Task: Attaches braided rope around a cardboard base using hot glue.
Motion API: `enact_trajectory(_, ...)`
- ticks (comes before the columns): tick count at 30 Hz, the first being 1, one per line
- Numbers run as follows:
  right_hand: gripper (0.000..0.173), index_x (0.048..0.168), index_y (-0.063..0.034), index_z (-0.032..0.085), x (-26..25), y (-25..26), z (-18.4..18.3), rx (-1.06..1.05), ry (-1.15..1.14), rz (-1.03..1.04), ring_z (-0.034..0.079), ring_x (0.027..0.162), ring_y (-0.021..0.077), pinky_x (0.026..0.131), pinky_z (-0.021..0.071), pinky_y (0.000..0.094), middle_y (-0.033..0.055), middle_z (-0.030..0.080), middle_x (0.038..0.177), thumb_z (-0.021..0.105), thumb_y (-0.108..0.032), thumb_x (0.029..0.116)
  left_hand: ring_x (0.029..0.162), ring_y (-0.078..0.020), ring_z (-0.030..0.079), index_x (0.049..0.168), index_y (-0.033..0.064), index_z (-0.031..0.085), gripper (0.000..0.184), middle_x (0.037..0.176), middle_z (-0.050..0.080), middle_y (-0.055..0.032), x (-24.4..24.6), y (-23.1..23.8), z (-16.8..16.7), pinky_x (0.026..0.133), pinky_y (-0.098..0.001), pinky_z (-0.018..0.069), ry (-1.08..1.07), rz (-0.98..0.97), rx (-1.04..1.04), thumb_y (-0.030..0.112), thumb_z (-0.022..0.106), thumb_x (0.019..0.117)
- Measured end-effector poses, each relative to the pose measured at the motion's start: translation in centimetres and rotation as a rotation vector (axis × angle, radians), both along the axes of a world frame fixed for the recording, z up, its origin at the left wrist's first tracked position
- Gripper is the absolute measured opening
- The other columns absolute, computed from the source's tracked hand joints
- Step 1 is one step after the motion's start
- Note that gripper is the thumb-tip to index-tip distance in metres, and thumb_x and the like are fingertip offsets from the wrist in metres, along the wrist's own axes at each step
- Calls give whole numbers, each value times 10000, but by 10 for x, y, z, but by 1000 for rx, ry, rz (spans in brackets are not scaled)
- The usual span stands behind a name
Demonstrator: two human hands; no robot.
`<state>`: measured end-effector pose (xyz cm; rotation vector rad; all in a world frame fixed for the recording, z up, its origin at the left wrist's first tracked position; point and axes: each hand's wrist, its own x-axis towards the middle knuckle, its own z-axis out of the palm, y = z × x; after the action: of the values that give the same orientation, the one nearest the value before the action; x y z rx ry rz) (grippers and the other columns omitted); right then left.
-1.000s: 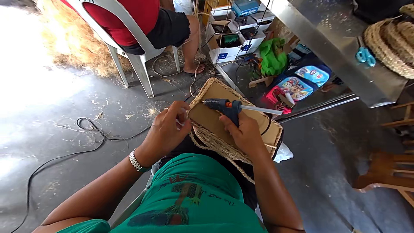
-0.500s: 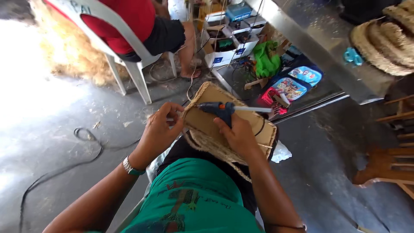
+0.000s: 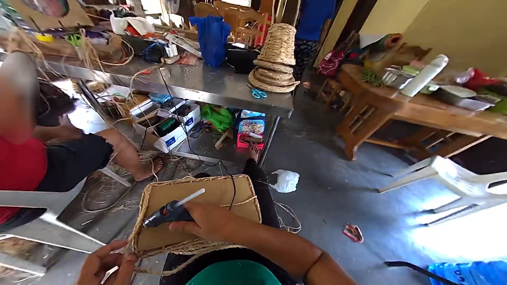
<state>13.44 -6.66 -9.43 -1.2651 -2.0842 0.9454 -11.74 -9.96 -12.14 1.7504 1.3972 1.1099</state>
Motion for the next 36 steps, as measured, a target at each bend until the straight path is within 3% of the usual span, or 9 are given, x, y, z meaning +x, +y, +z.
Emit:
enact_trajectory(12, 498, 1234, 77, 596, -1, 7, -4, 6, 1, 4, 695, 926, 316, 858, 560, 471, 221, 686, 990, 545, -390, 1069, 807, -29, 623, 1290, -91, 493, 415, 952, 618, -82, -5, 3, -6, 753, -215, 556, -18, 15, 3, 90, 627, 941)
enact_trajectory(17, 482, 1250, 56, 634, -2, 0, -2, 41, -33, -7, 709, 994, 288, 922, 565, 452, 207, 712, 1065, 560, -380, 1060, 847, -41, 673, 1317, 19, 556, 463, 994, 685, -41, -7, 4, -12, 763, -249, 591, 10, 58, 28, 292, 647, 954)
enact_trajectory(20, 433, 1216, -22, 635, -1, 3, -8, 77, -65, -55, 706, 819, 236, 771, 600, 456, 132, 705, 918, 573, -417, 1051, 905, -111, 691, 1336, 62, 549, 429, 1039, 687, -75, -8, 2, -12, 812, -325, 601, 20, 94, -30, 250, 674, 971)
enact_trajectory(23, 442, 1179, -44, 629, 2, 2, -12, 124, -98, -44, 679, 671, 195, 631, 601, 432, 80, 674, 797, 548, -459, 1053, 819, -124, 691, 1311, 102, 558, 356, 978, 680, -57, -5, -1, -6, 718, -322, 611, 5, 109, -18, 170, 662, 978)
enact_trajectory(30, 470, 1133, -44, 629, 4, 1, -11, 153, -115, -64, 646, 619, 174, 581, 575, 407, 56, 647, 754, 519, -493, 1055, 758, -119, 686, 1313, 84, 543, 342, 922, 673, -52, 0, -4, -2, 659, -291, 606, -40, 70, 6, 114, 632, 983)
enact_trajectory(36, 491, 1127, -68, 630, 6, -8, -8, 126, -150, -1, 641, 621, 147, 588, 573, 380, 30, 638, 733, 497, -535, 1050, 787, -125, 689, 1321, 87, 538, 360, 951, 672, -53, -1, -4, -2, 680, -297, 608, -61, 69, -4, 113, 639, 977)
